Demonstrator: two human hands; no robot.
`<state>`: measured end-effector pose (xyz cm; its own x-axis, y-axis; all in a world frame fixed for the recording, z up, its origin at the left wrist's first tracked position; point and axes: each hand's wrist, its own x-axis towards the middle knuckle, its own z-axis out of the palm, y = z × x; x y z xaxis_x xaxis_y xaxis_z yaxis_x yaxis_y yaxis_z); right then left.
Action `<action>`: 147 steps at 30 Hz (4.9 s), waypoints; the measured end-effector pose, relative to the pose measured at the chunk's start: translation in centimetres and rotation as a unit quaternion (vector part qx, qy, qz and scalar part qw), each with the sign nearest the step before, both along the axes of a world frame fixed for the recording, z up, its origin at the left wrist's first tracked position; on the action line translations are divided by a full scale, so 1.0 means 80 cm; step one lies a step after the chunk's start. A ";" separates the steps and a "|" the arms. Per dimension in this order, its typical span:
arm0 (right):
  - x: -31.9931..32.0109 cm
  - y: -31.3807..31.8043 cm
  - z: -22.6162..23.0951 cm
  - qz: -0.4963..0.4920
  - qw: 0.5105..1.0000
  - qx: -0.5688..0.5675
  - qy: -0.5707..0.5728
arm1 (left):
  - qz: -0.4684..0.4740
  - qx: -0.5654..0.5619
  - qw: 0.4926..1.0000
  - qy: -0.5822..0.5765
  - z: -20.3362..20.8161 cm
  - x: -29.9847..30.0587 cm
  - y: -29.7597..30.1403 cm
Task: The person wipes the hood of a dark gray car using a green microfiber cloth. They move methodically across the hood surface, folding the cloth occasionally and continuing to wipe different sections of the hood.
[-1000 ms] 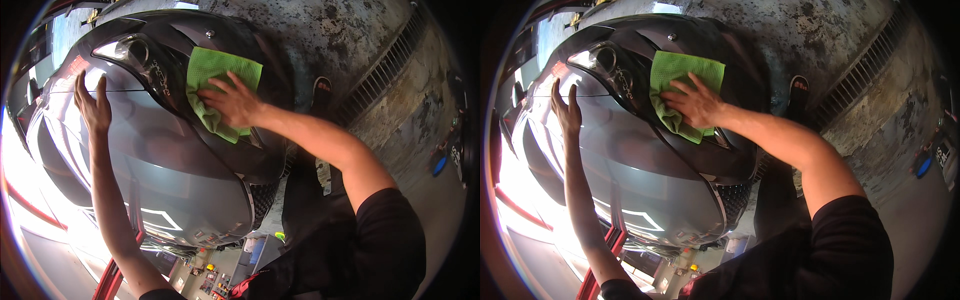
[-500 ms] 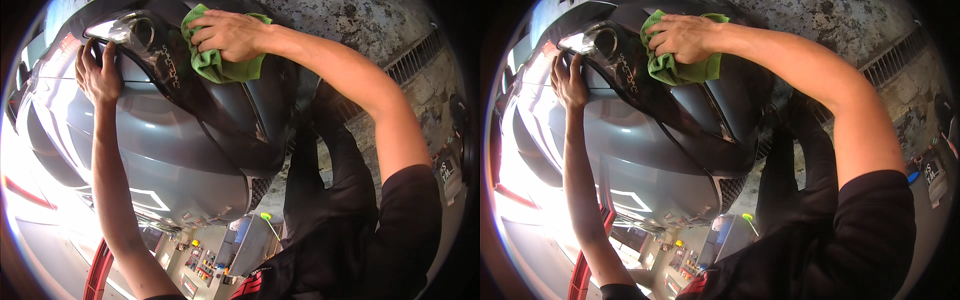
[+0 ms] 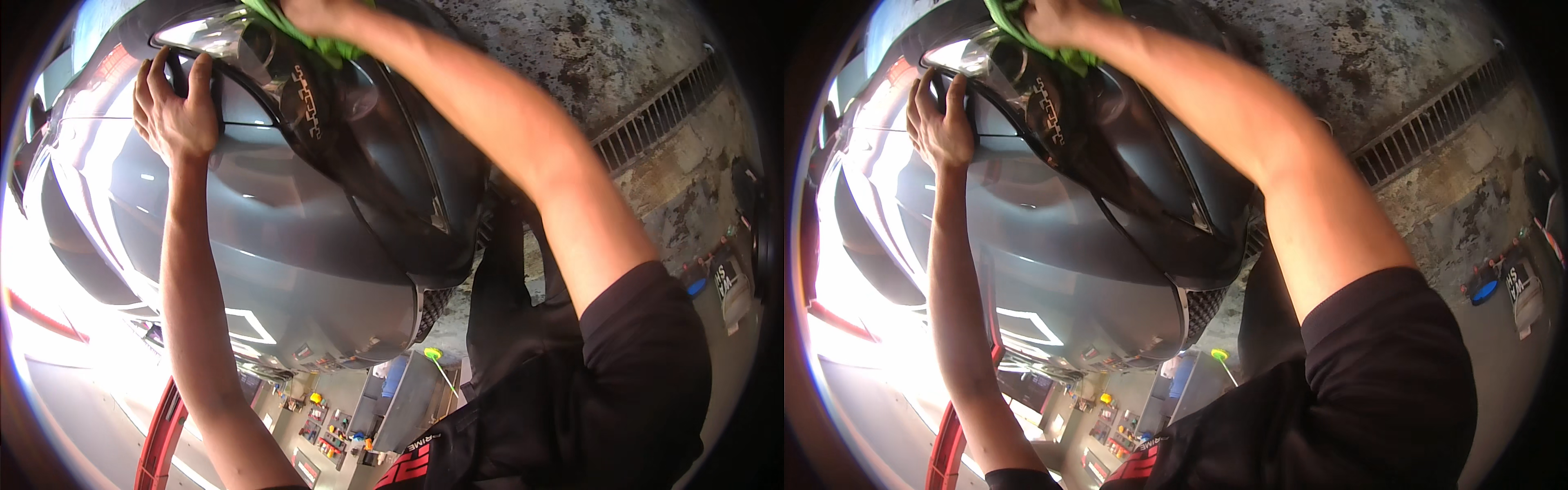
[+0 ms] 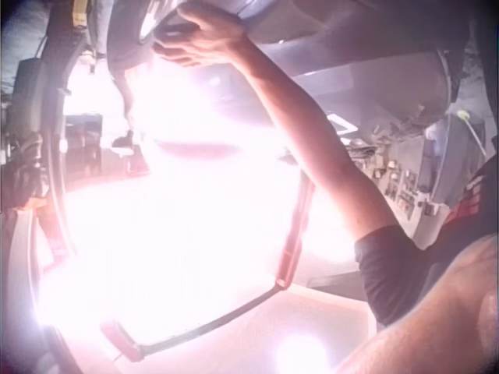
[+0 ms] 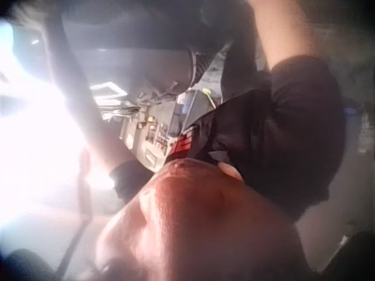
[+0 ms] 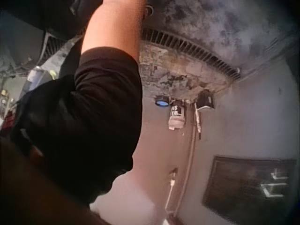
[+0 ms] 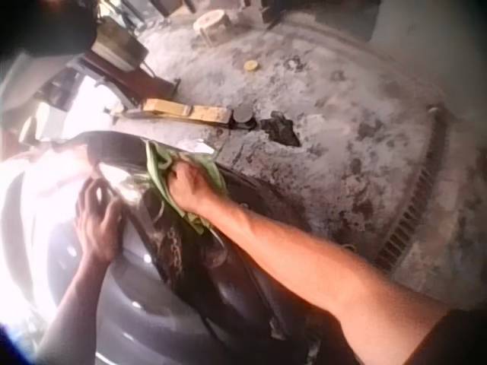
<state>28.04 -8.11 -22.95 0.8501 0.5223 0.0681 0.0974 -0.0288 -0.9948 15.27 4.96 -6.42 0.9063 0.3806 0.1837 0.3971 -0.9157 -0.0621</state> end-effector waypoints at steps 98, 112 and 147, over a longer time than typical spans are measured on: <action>0.036 -0.103 -0.059 0.142 0.970 -0.191 -0.056 | 0.012 -0.020 1.000 0.006 0.003 -0.001 0.002; -0.111 -0.295 -0.137 0.110 0.961 -0.194 0.163 | 0.000 -0.017 1.000 0.011 0.009 -0.002 -0.014; -0.020 -0.186 -0.268 -0.056 0.989 -0.084 0.111 | -0.095 -0.128 0.986 0.056 0.005 -0.039 0.094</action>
<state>26.45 -23.00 -44.36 0.8875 0.4118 -0.2067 -0.1368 -0.1929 -0.9716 12.15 12.45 -6.04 0.9748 0.2230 -0.0013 0.2208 -0.9641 0.1474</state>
